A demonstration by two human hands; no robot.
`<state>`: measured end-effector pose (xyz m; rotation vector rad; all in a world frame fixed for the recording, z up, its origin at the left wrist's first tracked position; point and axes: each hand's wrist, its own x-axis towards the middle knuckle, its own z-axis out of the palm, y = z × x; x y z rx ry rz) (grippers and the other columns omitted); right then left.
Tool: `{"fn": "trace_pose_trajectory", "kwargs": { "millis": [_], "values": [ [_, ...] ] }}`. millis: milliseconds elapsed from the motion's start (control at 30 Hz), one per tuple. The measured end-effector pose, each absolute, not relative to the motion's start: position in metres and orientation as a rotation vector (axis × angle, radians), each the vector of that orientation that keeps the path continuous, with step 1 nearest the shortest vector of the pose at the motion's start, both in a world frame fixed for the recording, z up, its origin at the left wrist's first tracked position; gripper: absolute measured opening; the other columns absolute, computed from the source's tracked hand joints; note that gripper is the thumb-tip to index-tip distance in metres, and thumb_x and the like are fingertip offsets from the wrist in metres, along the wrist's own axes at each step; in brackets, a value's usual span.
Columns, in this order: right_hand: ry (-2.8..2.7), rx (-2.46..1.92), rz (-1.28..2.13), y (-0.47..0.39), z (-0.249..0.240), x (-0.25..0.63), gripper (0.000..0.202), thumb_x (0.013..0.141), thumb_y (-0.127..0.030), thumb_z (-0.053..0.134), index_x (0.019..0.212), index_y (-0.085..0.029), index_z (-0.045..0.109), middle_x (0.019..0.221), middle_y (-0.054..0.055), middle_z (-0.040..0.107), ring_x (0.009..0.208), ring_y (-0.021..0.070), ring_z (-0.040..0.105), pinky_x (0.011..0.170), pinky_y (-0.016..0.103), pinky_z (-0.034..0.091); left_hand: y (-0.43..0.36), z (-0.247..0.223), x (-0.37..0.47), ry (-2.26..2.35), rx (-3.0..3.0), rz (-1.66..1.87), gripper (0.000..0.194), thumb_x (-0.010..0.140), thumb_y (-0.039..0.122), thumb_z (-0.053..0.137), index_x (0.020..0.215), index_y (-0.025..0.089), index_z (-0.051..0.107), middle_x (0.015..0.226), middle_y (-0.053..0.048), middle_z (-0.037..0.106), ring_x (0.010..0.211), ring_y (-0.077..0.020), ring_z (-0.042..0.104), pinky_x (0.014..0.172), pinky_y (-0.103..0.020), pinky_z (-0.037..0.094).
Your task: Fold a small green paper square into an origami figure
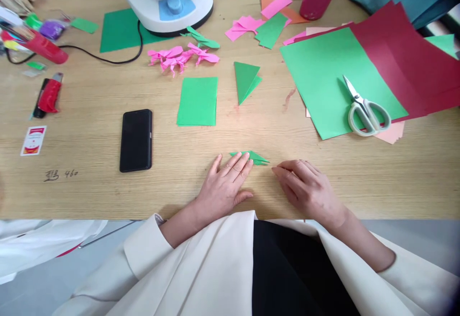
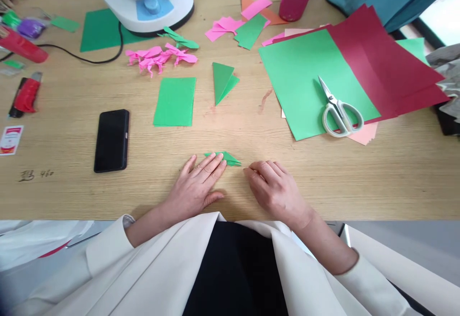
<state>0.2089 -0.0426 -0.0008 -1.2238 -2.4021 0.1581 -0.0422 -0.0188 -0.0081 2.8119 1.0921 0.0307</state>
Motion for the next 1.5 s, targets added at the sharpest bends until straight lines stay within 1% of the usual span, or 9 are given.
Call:
{"fn": "trace_pose_trajectory", "kwargs": {
  "millis": [67, 167, 233, 400, 600, 800, 967, 1233, 1500],
  "values": [
    [-2.377, -1.203, 0.147, -0.04, 0.001, 0.205, 0.034, 0.094, -0.008, 0.049, 0.125, -0.015, 0.061, 0.102, 0.013, 0.065, 0.087, 0.0232, 0.059, 0.075, 0.039, 0.05, -0.019, -0.007, -0.042, 1.095, 2.794, 0.02, 0.067, 0.1, 0.054, 0.039, 0.152, 0.013, 0.036, 0.158, -0.014, 0.038, 0.147, -0.0276, 0.035, 0.121, -0.055, 0.024],
    [-2.427, -1.151, 0.204, -0.033, 0.001, 0.198, 0.049, 0.095, -0.008, 0.046, 0.143, -0.018, 0.048, 0.124, 0.016, 0.063, 0.102, 0.0262, 0.059, 0.084, 0.043, 0.05, -0.019, -0.007, -0.042, 1.092, 2.776, 0.006, 0.067, 0.1, 0.053, 0.039, 0.152, 0.013, 0.035, 0.158, -0.014, 0.036, 0.148, -0.0277, 0.033, 0.121, -0.057, 0.022],
    [-2.498, -1.12, 0.231, -0.028, 0.001, 0.197, 0.052, 0.097, -0.008, 0.043, 0.148, -0.019, 0.043, 0.134, 0.015, 0.06, 0.11, 0.0276, 0.058, 0.089, 0.045, 0.048, -0.019, -0.007, -0.042, 1.089, 2.772, -0.003, 0.067, 0.1, 0.054, 0.039, 0.152, 0.013, 0.034, 0.159, -0.014, 0.036, 0.148, -0.0277, 0.033, 0.121, -0.057, 0.02],
    [-2.625, -1.051, 0.244, -0.023, -0.003, 0.204, 0.047, 0.099, -0.009, 0.043, 0.145, -0.013, 0.045, 0.134, 0.014, 0.063, 0.11, 0.0274, 0.057, 0.092, 0.045, 0.044, -0.019, -0.01, -0.043, 1.082, 2.784, 0.026, 0.07, 0.1, 0.056, 0.036, 0.154, 0.011, 0.031, 0.159, -0.015, 0.035, 0.148, -0.0276, 0.034, 0.123, -0.056, 0.016],
    [-2.671, -1.046, 0.274, -0.023, -0.004, 0.208, 0.05, 0.097, -0.01, 0.044, 0.147, -0.013, 0.043, 0.139, 0.014, 0.06, 0.112, 0.028, 0.055, 0.092, 0.044, 0.043, -0.019, -0.013, -0.043, 1.064, 2.833, 0.101, 0.072, 0.101, 0.059, 0.027, 0.151, 0.008, 0.036, 0.156, -0.017, 0.04, 0.145, -0.0284, 0.037, 0.123, -0.055, 0.014],
    [-2.702, -1.129, 0.193, -0.026, 0.001, 0.198, 0.048, 0.095, -0.009, 0.045, 0.143, -0.01, 0.047, 0.135, 0.015, 0.061, 0.109, 0.0289, 0.054, 0.087, 0.044, 0.043, -0.018, -0.006, -0.04, 1.112, 2.861, 0.042, 0.063, 0.102, 0.052, 0.033, 0.15, 0.011, 0.039, 0.157, -0.013, 0.04, 0.145, -0.0275, 0.038, 0.122, -0.054, 0.02],
    [-2.718, -1.25, 0.128, -0.033, -0.001, 0.188, 0.042, 0.096, -0.011, 0.044, 0.138, -0.01, 0.052, 0.134, 0.014, 0.061, 0.109, 0.0275, 0.054, 0.09, 0.042, 0.042, -0.019, -0.002, -0.036, 1.134, 2.86, -0.022, 0.06, 0.102, 0.049, 0.034, 0.149, 0.013, 0.041, 0.156, -0.012, 0.041, 0.145, -0.0279, 0.038, 0.121, -0.054, 0.025],
    [-2.7, -1.343, 0.068, -0.038, -0.002, 0.184, 0.042, 0.098, -0.015, 0.044, 0.139, -0.012, 0.053, 0.134, 0.013, 0.061, 0.11, 0.0284, 0.054, 0.09, 0.043, 0.043, -0.021, -0.004, -0.039, 1.149, 2.749, -0.111, 0.069, 0.1, 0.054, 0.036, 0.156, 0.014, 0.027, 0.163, -0.01, 0.027, 0.152, -0.0277, 0.024, 0.121, -0.058, 0.021],
    [-2.585, -1.399, 0.072, -0.045, -0.006, 0.181, 0.04, 0.099, -0.021, 0.049, 0.136, -0.009, 0.056, 0.136, 0.015, 0.06, 0.116, 0.0286, 0.054, 0.097, 0.044, 0.044, -0.022, -0.006, -0.046, 1.099, 2.68, -0.006, 0.069, 0.1, 0.052, 0.041, 0.156, 0.015, 0.025, 0.162, -0.014, 0.028, 0.152, -0.0295, 0.022, 0.121, -0.058, 0.013]
  ]
}}
